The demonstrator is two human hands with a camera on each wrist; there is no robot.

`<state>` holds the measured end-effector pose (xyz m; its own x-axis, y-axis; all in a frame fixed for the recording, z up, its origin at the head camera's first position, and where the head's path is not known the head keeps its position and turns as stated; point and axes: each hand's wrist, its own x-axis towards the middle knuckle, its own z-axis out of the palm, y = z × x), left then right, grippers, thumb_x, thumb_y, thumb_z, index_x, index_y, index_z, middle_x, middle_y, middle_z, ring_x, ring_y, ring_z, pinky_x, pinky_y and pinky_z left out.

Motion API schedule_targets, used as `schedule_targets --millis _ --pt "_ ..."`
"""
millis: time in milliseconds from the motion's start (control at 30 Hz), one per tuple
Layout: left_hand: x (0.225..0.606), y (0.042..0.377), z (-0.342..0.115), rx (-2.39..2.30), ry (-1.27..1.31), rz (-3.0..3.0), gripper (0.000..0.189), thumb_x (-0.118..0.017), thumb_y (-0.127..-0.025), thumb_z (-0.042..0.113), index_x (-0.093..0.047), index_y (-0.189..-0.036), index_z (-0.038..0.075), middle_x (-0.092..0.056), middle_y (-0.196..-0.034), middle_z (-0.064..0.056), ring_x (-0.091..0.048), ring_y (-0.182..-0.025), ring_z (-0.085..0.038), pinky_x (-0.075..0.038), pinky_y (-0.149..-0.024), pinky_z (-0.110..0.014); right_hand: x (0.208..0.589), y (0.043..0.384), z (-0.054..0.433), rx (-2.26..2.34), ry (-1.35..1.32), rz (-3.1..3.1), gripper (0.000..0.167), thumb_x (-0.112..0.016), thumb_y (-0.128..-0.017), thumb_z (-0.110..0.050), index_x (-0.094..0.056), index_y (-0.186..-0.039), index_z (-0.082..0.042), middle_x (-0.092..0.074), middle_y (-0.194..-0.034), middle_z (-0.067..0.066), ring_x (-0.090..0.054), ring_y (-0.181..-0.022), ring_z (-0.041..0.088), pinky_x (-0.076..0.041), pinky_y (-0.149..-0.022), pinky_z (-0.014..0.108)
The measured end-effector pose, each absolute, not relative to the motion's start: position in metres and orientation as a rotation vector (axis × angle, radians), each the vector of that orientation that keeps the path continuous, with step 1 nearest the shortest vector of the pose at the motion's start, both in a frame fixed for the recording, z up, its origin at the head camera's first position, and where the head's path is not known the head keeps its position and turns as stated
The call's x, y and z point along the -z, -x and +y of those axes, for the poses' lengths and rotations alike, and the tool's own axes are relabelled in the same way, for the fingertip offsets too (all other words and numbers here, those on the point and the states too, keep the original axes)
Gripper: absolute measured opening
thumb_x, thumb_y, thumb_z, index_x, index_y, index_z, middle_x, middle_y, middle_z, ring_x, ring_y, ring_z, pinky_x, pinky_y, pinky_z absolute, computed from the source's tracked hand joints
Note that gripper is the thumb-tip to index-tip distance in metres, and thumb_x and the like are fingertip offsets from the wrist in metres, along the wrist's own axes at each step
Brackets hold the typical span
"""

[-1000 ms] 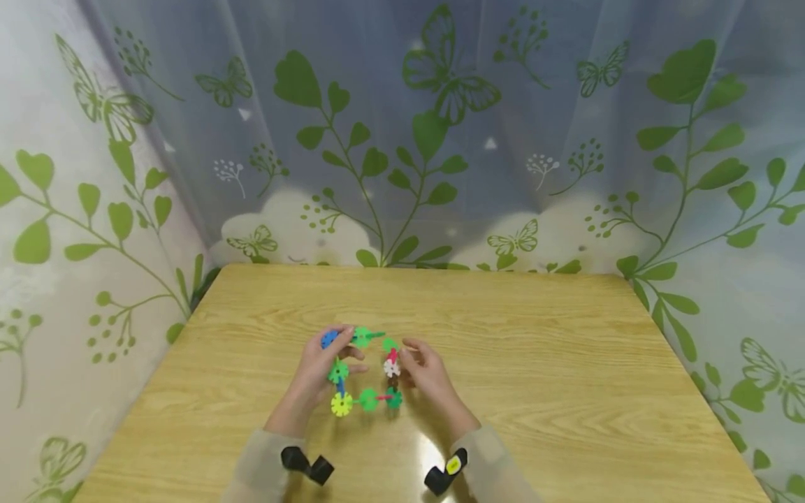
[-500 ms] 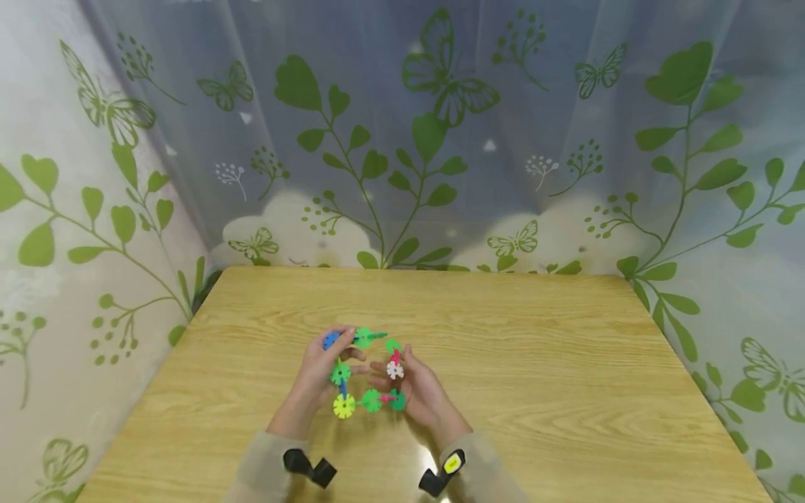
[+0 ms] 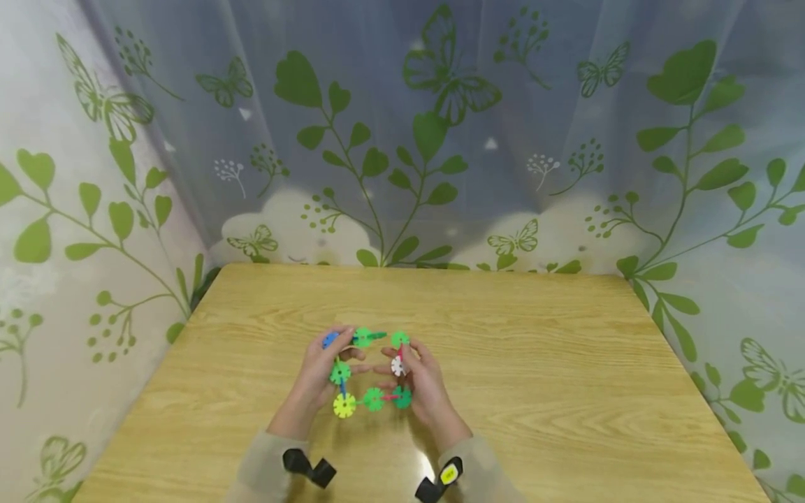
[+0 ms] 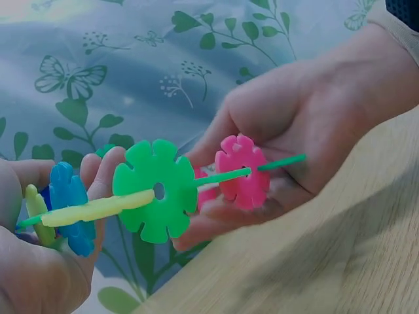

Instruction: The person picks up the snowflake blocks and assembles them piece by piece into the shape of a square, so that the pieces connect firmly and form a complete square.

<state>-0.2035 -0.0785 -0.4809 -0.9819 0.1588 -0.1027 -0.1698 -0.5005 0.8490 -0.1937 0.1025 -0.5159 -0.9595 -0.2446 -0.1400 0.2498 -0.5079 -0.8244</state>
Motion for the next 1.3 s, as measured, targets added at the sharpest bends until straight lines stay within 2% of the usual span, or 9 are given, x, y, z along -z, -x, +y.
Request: schedule_targets --millis 100,233,367,500,600,833,1067,1300 --pt "0.481 0.204 -0.078 -2.569 0.037 1.45 0.037 -0.065 -0.089 0.024 -0.052 -0.112 -0.001 -0.053 -0.094 -0.009 -0.062 -0.068 -0.018 -0.057 -0.073 -0.049 0.509 0.19 0.1 2.548 -0.035 1.441 0.04 -0.045 -0.099 -0.028 -0.034 -0.133 -0.009 -0.047 -0.131 0.026 -0.067 -0.066 0.025 -0.057 -0.049 0.033" --pt "0.481 0.203 -0.079 -2.568 0.053 1.441 0.042 -0.065 -0.089 0.024 -0.049 -0.115 -0.004 -0.053 -0.092 -0.009 -0.062 -0.068 -0.018 -0.057 -0.073 -0.046 0.502 0.186 0.098 2.594 -0.012 1.49 0.045 -0.049 -0.098 -0.027 -0.034 -0.138 -0.012 -0.051 -0.127 0.026 -0.064 -0.056 0.021 -0.055 -0.044 0.031" --pt "0.481 0.203 -0.079 -2.57 0.034 1.447 0.043 -0.064 -0.089 0.023 -0.047 -0.117 -0.006 -0.053 -0.09 -0.008 -0.062 -0.069 -0.018 -0.058 -0.073 -0.045 0.498 0.182 0.097 2.6 0.027 1.558 0.051 -0.051 -0.097 -0.028 -0.031 -0.142 -0.019 -0.052 -0.125 0.027 -0.066 -0.063 0.021 -0.056 -0.046 0.028" --pt "0.482 0.202 -0.079 -2.569 0.011 1.474 0.037 -0.064 -0.09 0.023 -0.051 -0.112 -0.003 -0.053 -0.089 -0.007 -0.062 -0.069 -0.017 -0.058 -0.072 -0.044 0.496 0.179 0.096 2.6 0.038 1.582 0.048 -0.054 -0.096 -0.027 -0.036 -0.141 -0.024 -0.051 -0.124 0.03 -0.066 -0.065 0.021 -0.055 -0.046 0.027" --pt "0.483 0.202 -0.079 -2.566 0.015 1.488 0.034 -0.065 -0.089 0.023 -0.053 -0.109 -0.001 -0.055 -0.087 -0.008 -0.062 -0.069 -0.018 -0.058 -0.073 -0.044 0.496 0.178 0.096 2.596 0.056 1.587 0.047 -0.054 -0.095 -0.026 -0.039 -0.139 -0.022 -0.051 -0.123 0.032 -0.065 -0.064 0.02 -0.055 -0.047 0.026" --pt "0.485 0.203 -0.078 -2.545 0.029 1.524 0.04 -0.067 -0.087 0.026 -0.052 -0.112 -0.002 -0.056 -0.086 -0.007 -0.062 -0.069 -0.018 -0.056 -0.076 -0.048 0.495 0.177 0.094 2.634 0.098 1.566 0.046 -0.054 -0.096 -0.025 -0.039 -0.139 -0.02 -0.049 -0.122 0.035 -0.065 -0.065 0.02 -0.055 -0.047 0.024" --pt "0.486 0.201 -0.077 -2.523 0.008 1.55 0.048 -0.066 -0.088 0.027 -0.048 -0.118 -0.006 -0.057 -0.089 -0.007 -0.063 -0.071 -0.018 -0.056 -0.075 -0.048 0.497 0.176 0.095 2.626 0.152 1.571 0.046 -0.051 -0.097 -0.023 -0.036 -0.141 -0.018 -0.048 -0.122 0.036 -0.065 -0.064 0.018 -0.055 -0.048 0.025" --pt "0.487 0.201 -0.075 -2.514 0.039 1.581 0.037 -0.068 -0.086 0.028 -0.055 -0.108 0.001 -0.056 -0.089 -0.008 -0.062 -0.072 -0.02 -0.056 -0.075 -0.048 0.501 0.176 0.097 2.627 0.209 1.615 0.049 -0.05 -0.098 -0.023 -0.032 -0.143 -0.015 -0.048 -0.121 0.037 -0.064 -0.062 0.016 -0.056 -0.049 0.025"
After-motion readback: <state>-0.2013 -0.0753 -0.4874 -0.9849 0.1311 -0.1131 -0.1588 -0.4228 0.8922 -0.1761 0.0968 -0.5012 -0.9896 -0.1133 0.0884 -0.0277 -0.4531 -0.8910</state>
